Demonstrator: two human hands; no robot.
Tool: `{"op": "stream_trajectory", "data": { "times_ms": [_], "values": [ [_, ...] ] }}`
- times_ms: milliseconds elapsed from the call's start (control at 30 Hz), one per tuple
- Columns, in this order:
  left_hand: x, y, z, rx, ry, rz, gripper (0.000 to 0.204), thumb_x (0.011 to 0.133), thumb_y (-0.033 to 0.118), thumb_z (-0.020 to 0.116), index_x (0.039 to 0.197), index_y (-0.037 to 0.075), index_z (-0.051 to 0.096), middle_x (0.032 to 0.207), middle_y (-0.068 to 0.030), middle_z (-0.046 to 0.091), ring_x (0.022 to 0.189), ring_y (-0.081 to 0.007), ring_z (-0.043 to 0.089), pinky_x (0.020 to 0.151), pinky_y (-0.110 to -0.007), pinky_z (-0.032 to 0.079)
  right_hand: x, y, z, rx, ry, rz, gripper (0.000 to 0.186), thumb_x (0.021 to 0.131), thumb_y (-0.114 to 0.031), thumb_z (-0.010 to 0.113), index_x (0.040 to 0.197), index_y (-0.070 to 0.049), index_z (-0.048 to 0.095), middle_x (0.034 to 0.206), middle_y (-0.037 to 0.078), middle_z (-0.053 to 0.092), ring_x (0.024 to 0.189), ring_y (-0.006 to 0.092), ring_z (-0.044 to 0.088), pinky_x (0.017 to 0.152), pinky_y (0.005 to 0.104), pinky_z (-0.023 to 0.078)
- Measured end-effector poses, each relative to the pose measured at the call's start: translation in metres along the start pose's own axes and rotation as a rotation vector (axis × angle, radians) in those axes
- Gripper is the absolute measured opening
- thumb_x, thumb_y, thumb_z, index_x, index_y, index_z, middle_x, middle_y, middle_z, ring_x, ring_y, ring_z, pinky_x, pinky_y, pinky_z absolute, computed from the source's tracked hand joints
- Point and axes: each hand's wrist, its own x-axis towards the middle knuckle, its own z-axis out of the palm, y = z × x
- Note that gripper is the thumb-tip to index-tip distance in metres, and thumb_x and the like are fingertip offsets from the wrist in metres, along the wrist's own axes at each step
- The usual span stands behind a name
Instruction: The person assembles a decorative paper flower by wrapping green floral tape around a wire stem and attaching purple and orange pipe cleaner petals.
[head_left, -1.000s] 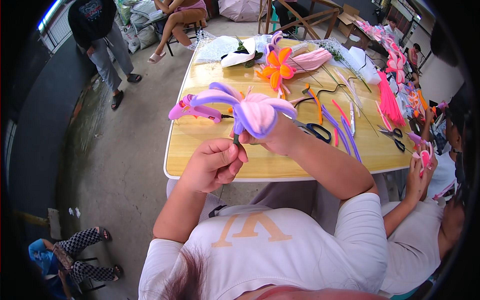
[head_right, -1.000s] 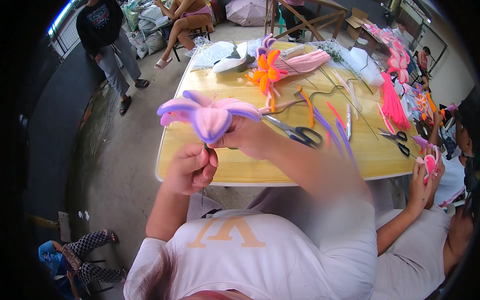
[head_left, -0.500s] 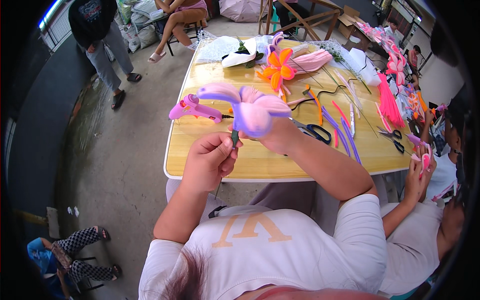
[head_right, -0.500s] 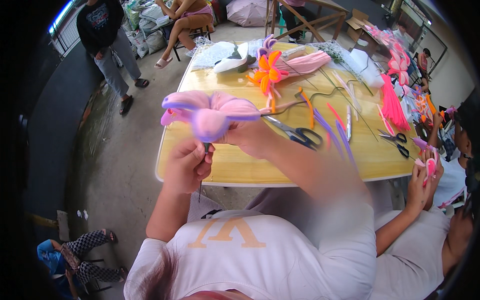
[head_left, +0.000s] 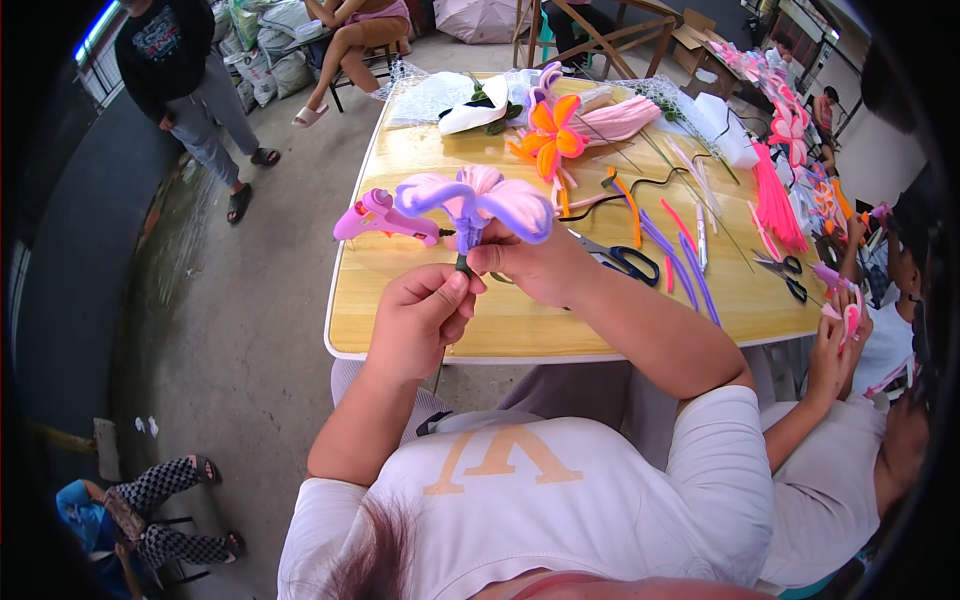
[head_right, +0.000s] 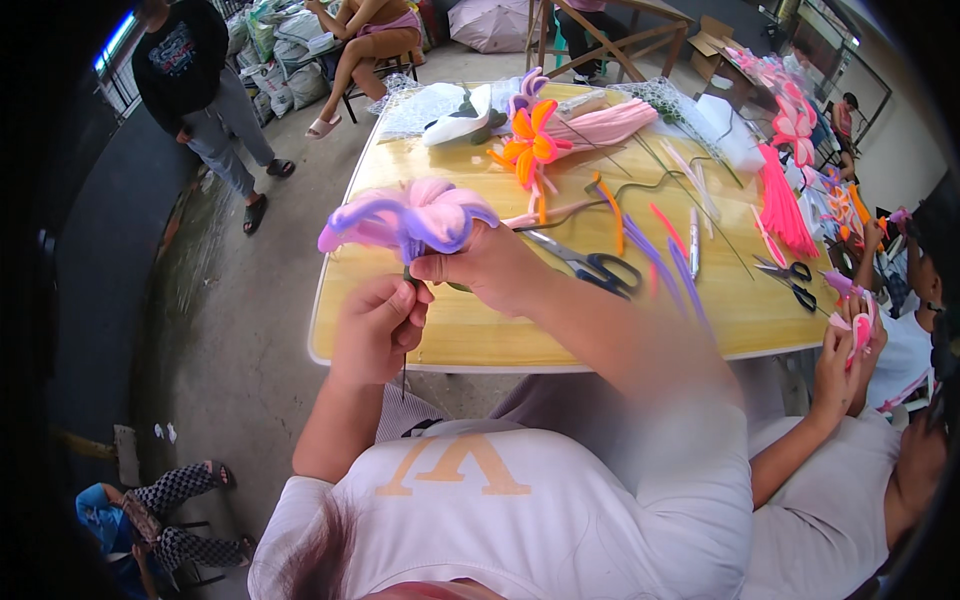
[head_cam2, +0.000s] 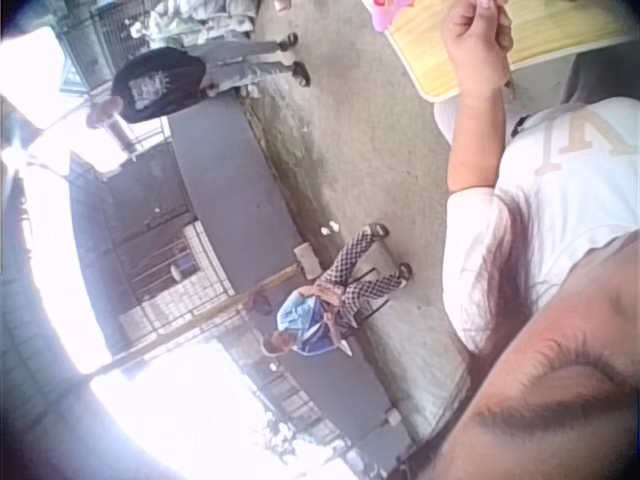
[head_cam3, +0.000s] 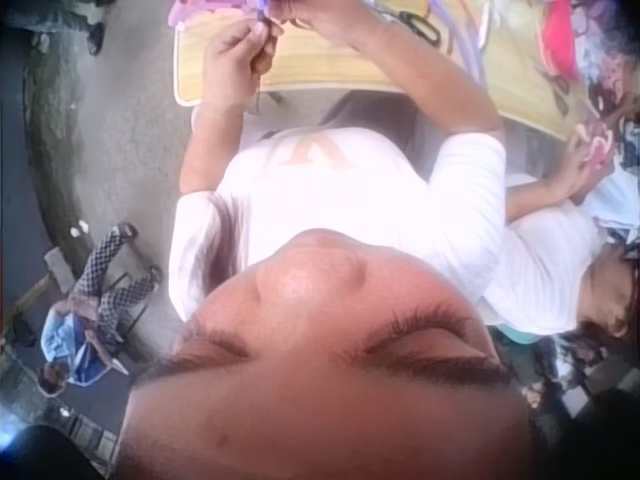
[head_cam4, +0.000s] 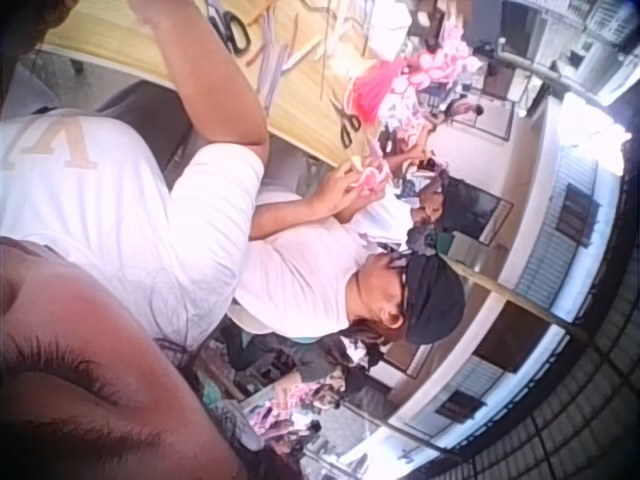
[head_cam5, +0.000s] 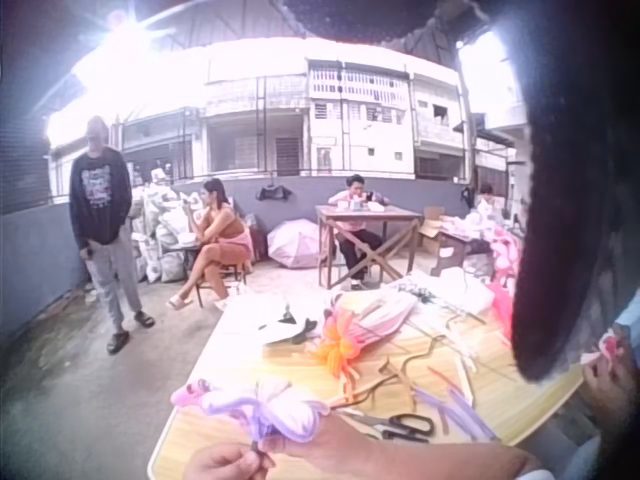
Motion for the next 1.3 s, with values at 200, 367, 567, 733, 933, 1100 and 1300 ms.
{"op": "stream_trajectory", "data": {
  "times_ms": [200,367,567,733,933,1100,1300],
  "values": [
    [0.0,-0.001,0.007,0.106,0.104,0.049,0.021,0.09,0.021,0.05,0.088,0.001,0.056,0.062,-0.0001,0.049,0.044,-0.0052,0.04,0.036,-0.018,0.029,0.002,-0.001,-0.002,-0.025,0.05,0.064,0.017,0.08,-0.01,0.065,0.095,-0.005,0.058,0.084,0.0,0.058,0.079,0.0068,0.052,0.07,0.0215,0.042],
    [0.001,-0.01,0.011,0.365,0.266,0.315,0.012,0.086,0.013,0.056,0.086,0.001,0.057,0.065,-0.0027,0.055,0.045,-0.0051,0.044,0.037,-0.018,0.031,0.002,-0.002,0.0,-0.103,0.039,-0.008,0.019,0.079,-0.008,0.065,0.096,-0.005,0.058,0.084,0.0,0.058,0.079,0.0064,0.053,0.066,0.0214,0.043],
    [-0.004,0.004,0.001,0.126,0.098,0.098,0.014,0.087,0.012,0.055,0.086,-0.002,0.058,0.064,-0.0012,0.053,0.045,-0.0041,0.039,0.039,-0.018,0.029,0.002,-0.017,0.004,-0.104,-0.062,-0.012,0.021,0.08,-0.008,0.064,0.1,-0.003,0.057,0.09,0.003,0.061,0.081,0.0088,0.056,0.074,0.0253,0.047],
    [-0.004,0.005,-0.009,-0.114,-0.1,-0.011,0.015,0.088,0.013,0.051,0.086,0.0,0.058,0.064,-0.0008,0.052,0.043,-0.0046,0.034,0.038,-0.018,0.024,-0.004,-0.008,0.004,-0.185,-0.086,-0.069,0.02,0.082,-0.008,0.061,0.101,-0.002,0.059,0.095,0.004,0.062,0.087,0.0101,0.057,0.079,0.026,0.047],
    [-0.003,0.007,-0.008,-0.122,0.074,-0.007,0.018,0.089,0.017,0.05,0.086,0.002,0.059,0.065,0.0005,0.052,0.044,-0.0045,0.035,0.037,-0.018,0.024,0.0,-0.005,-0.006,-0.266,-0.019,0.019,0.021,0.083,-0.006,0.059,0.103,0.001,0.059,0.095,0.008,0.062,0.088,0.0125,0.057,0.081,0.0254,0.046],
    [-0.002,0.006,-0.004,-0.057,0.169,0.056,0.017,0.089,0.016,0.051,0.087,0.001,0.059,0.065,0.0004,0.052,0.044,-0.0042,0.037,0.038,-0.017,0.025,0.0,-0.004,-0.008,-0.242,-0.018,0.055,0.026,0.083,-0.003,0.058,0.108,0.002,0.055,0.099,0.008,0.06,0.092,0.0116,0.056,0.083,0.025,0.044],
    [-0.003,0.006,-0.004,0.076,0.232,0.145,0.015,0.086,0.015,0.055,0.088,0.0,0.058,0.065,-0.001,0.052,0.046,-0.0056,0.04,0.039,-0.017,0.028,-0.001,-0.013,-0.002,-0.266,-0.059,0.083,0.033,0.082,-0.003,0.059,0.113,0.0,0.051,0.099,0.003,0.057,0.092,0.0093,0.054,0.082,0.0239,0.043]
  ]
}}
